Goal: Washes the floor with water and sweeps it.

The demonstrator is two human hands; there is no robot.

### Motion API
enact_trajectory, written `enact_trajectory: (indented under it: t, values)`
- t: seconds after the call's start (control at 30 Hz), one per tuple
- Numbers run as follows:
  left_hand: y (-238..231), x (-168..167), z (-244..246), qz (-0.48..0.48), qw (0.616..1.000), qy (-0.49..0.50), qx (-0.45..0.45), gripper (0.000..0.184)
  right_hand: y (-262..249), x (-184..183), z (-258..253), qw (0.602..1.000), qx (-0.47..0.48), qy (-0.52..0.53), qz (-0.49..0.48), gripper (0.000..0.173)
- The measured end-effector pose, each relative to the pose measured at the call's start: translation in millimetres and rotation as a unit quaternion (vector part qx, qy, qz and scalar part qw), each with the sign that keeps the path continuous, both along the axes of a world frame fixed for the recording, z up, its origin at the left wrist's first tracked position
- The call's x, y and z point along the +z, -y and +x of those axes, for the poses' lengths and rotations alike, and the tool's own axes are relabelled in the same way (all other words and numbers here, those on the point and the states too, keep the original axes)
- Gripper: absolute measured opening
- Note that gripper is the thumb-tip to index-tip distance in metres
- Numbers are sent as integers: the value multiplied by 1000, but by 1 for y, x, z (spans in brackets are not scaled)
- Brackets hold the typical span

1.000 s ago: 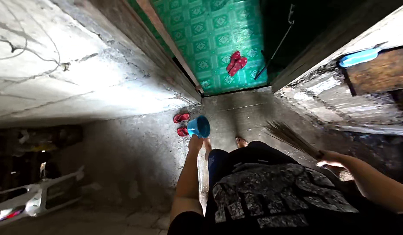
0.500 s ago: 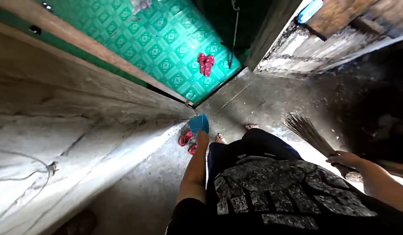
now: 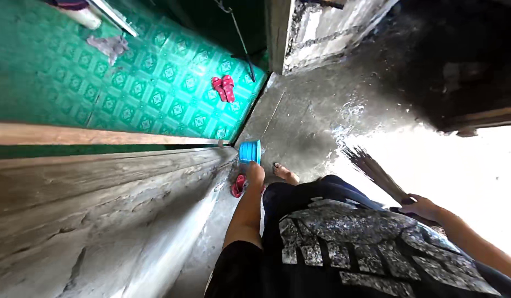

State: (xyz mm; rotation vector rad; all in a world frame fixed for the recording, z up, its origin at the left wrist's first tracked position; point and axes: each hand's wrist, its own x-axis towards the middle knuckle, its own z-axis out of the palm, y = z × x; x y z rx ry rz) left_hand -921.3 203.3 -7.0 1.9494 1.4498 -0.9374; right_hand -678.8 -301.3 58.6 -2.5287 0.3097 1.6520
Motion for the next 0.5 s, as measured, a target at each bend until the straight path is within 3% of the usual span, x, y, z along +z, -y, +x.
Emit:
enact_trajectory:
  t: [0.3, 0.5]
  values:
    - [60, 23, 59, 23, 996, 16, -84, 55, 79, -23, -50, 999, -31, -25, 36, 67]
    - [119, 31, 92, 28, 992, 33, -115, 57, 127, -18, -87, 991, -111, -19, 66, 66]
